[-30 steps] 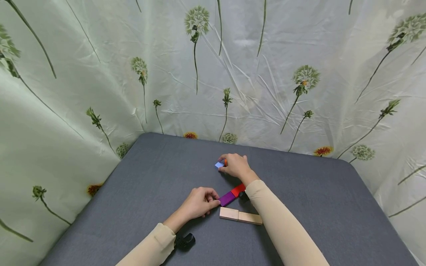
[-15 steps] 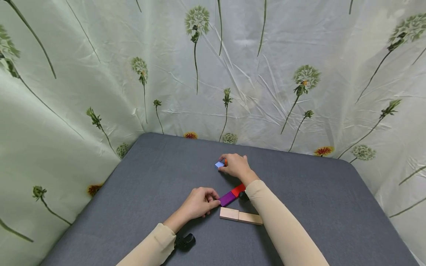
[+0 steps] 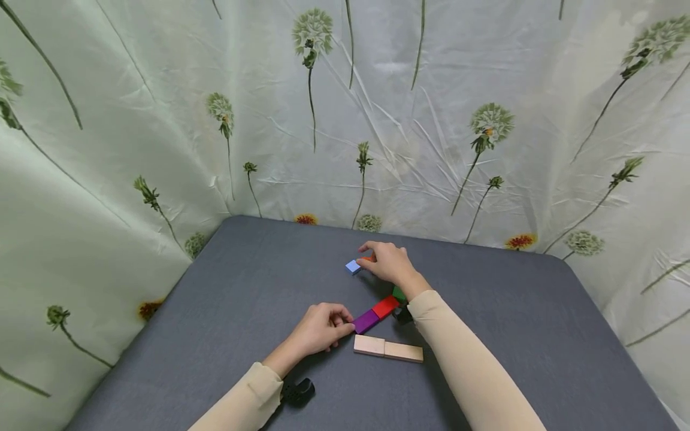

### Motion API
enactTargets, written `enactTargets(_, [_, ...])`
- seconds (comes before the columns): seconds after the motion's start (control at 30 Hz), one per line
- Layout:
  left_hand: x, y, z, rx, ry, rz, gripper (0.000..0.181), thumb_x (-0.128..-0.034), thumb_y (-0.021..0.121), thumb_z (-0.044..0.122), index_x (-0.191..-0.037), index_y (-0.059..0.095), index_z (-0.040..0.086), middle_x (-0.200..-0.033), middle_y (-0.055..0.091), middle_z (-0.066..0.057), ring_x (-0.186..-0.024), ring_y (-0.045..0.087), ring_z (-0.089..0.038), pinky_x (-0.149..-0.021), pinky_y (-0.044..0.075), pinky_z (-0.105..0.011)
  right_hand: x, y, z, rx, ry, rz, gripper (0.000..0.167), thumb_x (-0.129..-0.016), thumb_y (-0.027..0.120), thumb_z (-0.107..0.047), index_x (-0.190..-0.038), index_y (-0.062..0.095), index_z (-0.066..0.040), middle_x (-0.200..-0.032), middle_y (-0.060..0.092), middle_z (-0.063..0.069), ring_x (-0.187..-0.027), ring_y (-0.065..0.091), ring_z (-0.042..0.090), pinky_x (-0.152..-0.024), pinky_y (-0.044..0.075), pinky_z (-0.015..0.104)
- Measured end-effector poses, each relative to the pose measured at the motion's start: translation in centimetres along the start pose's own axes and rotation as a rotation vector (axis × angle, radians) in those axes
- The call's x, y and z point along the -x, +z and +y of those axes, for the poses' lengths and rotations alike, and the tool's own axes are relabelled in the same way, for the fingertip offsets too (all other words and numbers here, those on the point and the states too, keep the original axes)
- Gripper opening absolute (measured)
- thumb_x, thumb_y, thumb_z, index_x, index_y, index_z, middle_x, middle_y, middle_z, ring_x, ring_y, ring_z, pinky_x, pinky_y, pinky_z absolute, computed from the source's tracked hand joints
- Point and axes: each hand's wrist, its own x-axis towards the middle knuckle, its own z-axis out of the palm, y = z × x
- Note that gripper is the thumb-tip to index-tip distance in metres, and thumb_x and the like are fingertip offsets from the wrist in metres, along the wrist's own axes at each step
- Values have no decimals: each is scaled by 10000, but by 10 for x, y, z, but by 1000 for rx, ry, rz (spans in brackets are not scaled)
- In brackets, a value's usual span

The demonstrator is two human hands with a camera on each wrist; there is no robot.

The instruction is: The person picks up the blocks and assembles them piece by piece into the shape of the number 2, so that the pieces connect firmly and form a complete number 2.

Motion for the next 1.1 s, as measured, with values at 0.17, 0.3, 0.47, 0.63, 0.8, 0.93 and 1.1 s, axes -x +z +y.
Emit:
enactTargets(0.17, [2, -2, -1, -2, -16, 2, 56, -970, 797, 169, -963, 760, 127, -641, 613, 47, -450, 543, -82, -424, 495, -266, 9, -14, 7, -74, -4, 27, 388, -1068, 669, -405, -1378, 705, -174, -838, 693, -5, -736, 598, 163, -936, 449, 538])
enactTargets(0.3, [4, -5, -1, -4, -22, 1, 54, -972, 795, 170, -970, 763, 127, -648, 620, 39, -454, 547, -87, -428, 497, -267, 17, -21, 11, -115, -8, 45, 385, -1081, 650, -393, -1388, 698, -165, -847, 686, 8, -720, 582, 170, -870, 433, 469])
enactTargets(0.47, [5, -7, -1, 4, -29, -11, 63, -975, 795, 178, -982, 762, 125, -655, 619, 36, -467, 551, -92, -438, 502, -266, 29, -28, 18, -138, -18, 53, 411, -1083, 645, -402, -1403, 687, -147, -849, 671, 17, -693, 559, 168, -734, 392, 355])
enactTargets(0.63, [4, -11, 0, 28, -29, -27, 78, -981, 793, 180, -1017, 765, 116, -669, 633, 14, -491, 577, -108, -454, 526, -283, 42, -33, 27, -188, -18, 78, 395, -1071, 670, -375, -1381, 696, -131, -809, 622, 22, -677, 528, 172, -673, 395, 332])
enactTargets(0.8, [2, -22, 1, 10, -20, -14, 87, -991, 777, 168, -1057, 765, 113, -697, 646, 8, -504, 568, -108, -471, 534, -291, 58, -40, 37, -225, -12, 70, 370, -1075, 665, -343, -1358, 699, -106, -849, 646, 39, -716, 540, 173, -663, 435, 325])
enactTargets(0.93, [2, -35, 2, -33, -13, 21, 118, -991, 776, 155, -1094, 760, 99, -743, 672, 8, -530, 587, -110, -498, 546, -293, 70, -44, 43, -222, 6, 78, 358, -1076, 666, -328, -1349, 701, -100, -975, 707, 58, -843, 610, 185, -733, 502, 345])
enactTargets(1.1, [1, -50, 4, -143, -10, 107, 182, -978, 798, 178, -1145, 758, 120, -873, 727, 40, -746, 673, -106, -674, 580, -313, 84, -46, 50, -200, 10, 111, 370, -1071, 676, -311, -1376, 685, -101, -1118, 750, 101, -1027, 692, 260, -893, 575, 480])
